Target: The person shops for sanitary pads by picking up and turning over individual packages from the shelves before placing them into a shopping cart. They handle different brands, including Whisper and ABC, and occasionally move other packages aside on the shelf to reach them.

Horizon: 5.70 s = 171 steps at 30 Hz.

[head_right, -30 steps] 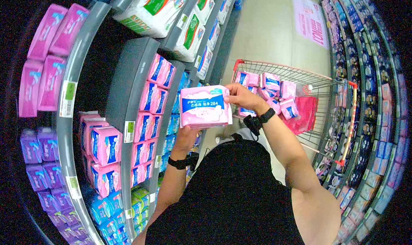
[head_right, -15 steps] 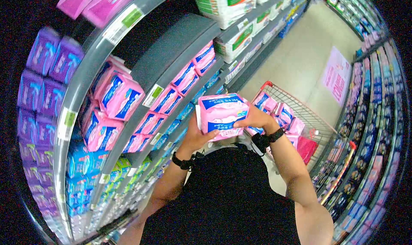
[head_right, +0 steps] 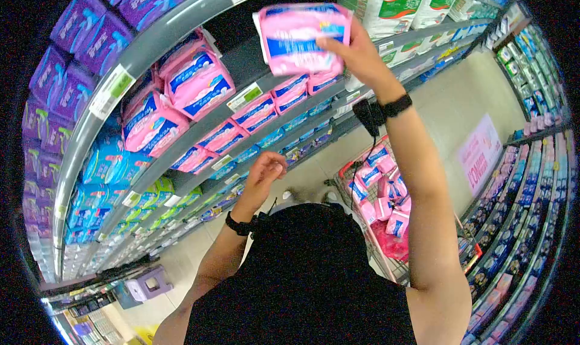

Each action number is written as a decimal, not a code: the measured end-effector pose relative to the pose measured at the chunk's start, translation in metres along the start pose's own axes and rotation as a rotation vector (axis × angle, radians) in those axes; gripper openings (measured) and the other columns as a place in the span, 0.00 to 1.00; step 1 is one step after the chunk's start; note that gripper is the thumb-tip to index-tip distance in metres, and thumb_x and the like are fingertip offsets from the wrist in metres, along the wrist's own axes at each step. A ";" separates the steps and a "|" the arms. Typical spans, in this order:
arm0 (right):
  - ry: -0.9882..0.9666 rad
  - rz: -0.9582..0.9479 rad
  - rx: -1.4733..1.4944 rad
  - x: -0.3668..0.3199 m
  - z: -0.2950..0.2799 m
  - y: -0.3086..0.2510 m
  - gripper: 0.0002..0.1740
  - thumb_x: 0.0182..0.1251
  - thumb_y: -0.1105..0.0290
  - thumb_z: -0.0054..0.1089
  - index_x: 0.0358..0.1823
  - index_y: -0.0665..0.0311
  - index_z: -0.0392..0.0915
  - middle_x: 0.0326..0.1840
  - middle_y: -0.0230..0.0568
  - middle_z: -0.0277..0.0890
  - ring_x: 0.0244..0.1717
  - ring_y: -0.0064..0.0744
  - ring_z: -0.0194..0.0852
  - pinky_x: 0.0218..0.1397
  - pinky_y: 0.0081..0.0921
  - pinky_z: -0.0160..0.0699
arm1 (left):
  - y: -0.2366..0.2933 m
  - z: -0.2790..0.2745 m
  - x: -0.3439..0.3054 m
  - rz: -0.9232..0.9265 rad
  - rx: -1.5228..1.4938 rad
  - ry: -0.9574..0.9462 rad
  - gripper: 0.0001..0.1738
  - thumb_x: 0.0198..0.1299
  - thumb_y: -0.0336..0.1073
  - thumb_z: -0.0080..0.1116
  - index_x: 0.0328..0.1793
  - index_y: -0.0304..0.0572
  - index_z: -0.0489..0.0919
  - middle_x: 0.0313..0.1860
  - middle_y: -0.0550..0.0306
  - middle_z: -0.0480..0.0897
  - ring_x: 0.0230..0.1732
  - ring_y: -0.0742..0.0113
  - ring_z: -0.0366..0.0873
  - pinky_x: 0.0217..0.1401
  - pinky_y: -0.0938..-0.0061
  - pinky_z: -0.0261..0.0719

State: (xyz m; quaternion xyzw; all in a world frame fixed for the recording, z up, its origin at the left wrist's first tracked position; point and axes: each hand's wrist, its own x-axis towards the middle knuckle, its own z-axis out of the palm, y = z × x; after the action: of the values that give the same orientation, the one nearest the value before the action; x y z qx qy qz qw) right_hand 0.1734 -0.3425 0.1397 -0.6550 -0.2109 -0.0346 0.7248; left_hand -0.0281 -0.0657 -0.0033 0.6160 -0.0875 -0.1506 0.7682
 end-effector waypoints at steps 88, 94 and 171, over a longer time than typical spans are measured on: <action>0.483 0.968 -0.902 -0.375 -0.225 0.399 0.38 0.56 0.59 0.67 0.65 0.74 0.72 0.67 0.63 0.71 0.70 0.58 0.69 0.74 0.40 0.69 | -0.042 0.090 0.070 -0.406 0.431 -0.215 0.12 0.69 0.37 0.62 0.54 0.40 0.78 0.44 0.62 0.81 0.47 0.73 0.78 0.51 0.74 0.76; 0.335 1.019 -0.929 -0.375 -0.240 0.416 0.45 0.56 0.54 0.69 0.70 0.76 0.66 0.70 0.69 0.66 0.69 0.61 0.68 0.72 0.43 0.71 | -0.042 0.091 0.069 -0.457 0.446 -0.221 0.11 0.72 0.35 0.59 0.55 0.40 0.76 0.48 0.60 0.80 0.53 0.71 0.78 0.60 0.73 0.76; -0.060 0.316 0.109 -0.165 -0.030 0.069 0.44 0.63 0.57 0.72 0.75 0.62 0.58 0.66 0.45 0.71 0.67 0.33 0.69 0.73 0.33 0.65 | 0.006 0.033 0.090 0.186 -0.119 0.056 0.48 0.63 0.43 0.70 0.81 0.44 0.51 0.71 0.46 0.68 0.74 0.57 0.67 0.76 0.59 0.66</action>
State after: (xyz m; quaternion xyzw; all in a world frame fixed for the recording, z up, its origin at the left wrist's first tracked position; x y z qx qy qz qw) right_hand 0.0541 -0.3988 0.0161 -0.6404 -0.1284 0.1110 0.7491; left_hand 0.0470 -0.1256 0.0054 0.5625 -0.1138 -0.0666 0.8162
